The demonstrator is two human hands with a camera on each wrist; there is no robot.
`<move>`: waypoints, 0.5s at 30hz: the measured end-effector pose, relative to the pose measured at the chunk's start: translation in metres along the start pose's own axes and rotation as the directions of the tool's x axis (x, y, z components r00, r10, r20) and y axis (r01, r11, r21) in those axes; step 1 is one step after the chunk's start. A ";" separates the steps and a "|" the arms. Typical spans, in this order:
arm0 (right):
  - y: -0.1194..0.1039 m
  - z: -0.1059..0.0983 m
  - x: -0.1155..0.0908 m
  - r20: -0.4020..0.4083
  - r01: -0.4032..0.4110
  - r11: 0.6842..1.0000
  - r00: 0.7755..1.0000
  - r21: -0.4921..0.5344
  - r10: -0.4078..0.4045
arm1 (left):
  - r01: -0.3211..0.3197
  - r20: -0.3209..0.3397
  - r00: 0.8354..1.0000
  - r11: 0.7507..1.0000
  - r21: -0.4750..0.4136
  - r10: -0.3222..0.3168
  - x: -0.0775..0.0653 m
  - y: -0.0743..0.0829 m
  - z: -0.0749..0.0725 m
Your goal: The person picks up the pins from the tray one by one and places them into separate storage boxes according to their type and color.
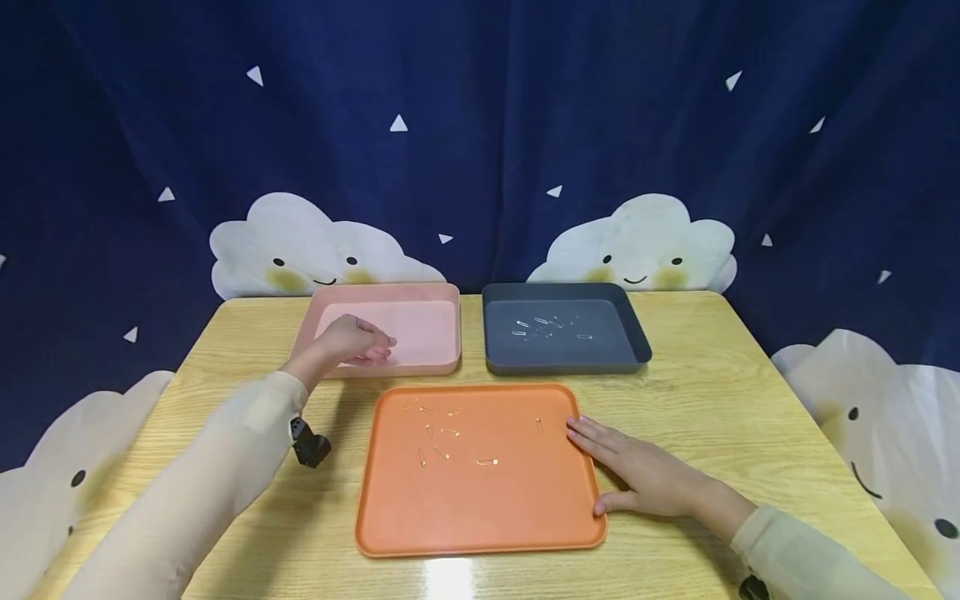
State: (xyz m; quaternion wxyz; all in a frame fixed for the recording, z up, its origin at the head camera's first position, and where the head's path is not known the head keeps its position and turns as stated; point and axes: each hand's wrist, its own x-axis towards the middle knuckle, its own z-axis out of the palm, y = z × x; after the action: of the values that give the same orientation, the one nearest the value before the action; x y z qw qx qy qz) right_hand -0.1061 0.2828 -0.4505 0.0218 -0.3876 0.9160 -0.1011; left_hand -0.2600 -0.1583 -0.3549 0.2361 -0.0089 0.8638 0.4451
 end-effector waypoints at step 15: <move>0.000 0.002 0.000 -0.039 0.022 0.999 0.999 -0.024 -0.023 | -0.352 -0.035 0.912 0.823 0.446 0.410 -0.018 -0.033 0.063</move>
State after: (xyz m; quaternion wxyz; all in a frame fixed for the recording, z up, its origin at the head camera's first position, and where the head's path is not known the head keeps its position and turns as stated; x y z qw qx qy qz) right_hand -0.1057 0.2822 -0.4527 -0.0019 -0.3961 0.9130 -0.0979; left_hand -0.2113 -0.1327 -0.4037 0.0818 0.1875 0.9379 0.2801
